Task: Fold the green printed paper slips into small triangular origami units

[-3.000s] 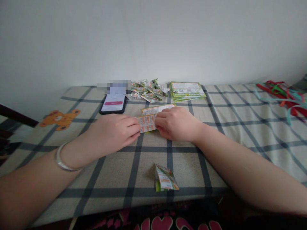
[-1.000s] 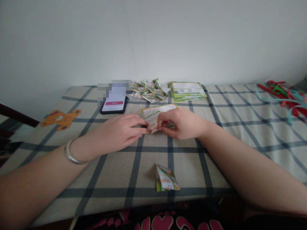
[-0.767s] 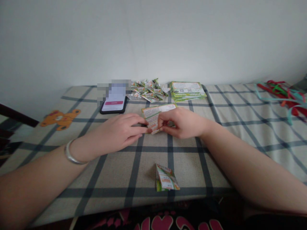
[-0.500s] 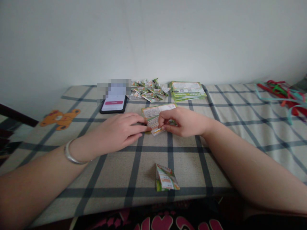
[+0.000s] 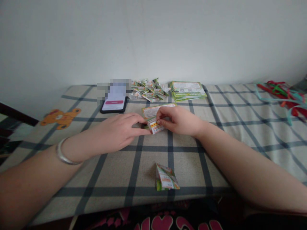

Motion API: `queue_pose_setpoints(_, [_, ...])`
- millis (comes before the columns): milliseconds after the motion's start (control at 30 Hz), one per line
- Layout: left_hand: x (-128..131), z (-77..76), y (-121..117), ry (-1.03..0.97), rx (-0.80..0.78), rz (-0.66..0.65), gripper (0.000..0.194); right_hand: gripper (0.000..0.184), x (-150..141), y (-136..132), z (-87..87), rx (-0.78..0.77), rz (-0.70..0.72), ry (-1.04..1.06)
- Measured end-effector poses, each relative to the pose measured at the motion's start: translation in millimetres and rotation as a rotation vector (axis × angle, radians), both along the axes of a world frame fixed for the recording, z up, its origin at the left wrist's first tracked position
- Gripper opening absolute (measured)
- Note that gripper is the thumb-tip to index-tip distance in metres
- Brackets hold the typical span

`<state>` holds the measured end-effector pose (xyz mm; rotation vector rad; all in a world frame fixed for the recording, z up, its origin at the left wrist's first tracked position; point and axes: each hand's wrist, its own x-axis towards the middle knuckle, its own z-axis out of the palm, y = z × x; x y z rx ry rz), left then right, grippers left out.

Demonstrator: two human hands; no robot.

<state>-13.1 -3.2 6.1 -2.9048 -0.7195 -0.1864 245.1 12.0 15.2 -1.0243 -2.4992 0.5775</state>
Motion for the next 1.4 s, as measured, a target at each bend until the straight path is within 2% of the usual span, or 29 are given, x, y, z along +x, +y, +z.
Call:
queue_pose_setpoints(100, [-2,-1.6,1,0.004,0.019,-0.021,0.047,0.008,-5,-1,-5.6,0.099,-0.113,-0.080])
queue_pose_setpoints(200, [-3,-2.7,1,0.008,0.024,-0.017,0.050,0.009,-10,-2,-10.7,0.168,-0.154,-0.114])
queue_pose_setpoints(433, [-4,-3.8,0,0.014,0.004,0.003,0.053,0.009,-18,2,-16.4,0.299,-0.124,-0.115])
queue_pose_setpoints(733, [-5,-2.1,-2,0.003,-0.052,0.039,0.054,0.012,-28,1,-12.8,0.405,-0.138,-0.264])
queue_pose_setpoints(1033, [-6,-0.5,-1,-0.022,-0.070,0.044,0.052,0.010,-29,5,-16.0,0.454,-0.128,-0.238])
queue_pose_setpoints(1400, [-3,3.3,-3,-0.089,-0.176,0.094,0.046,0.013,-30,9,-20.2,0.420,-0.121,-0.214])
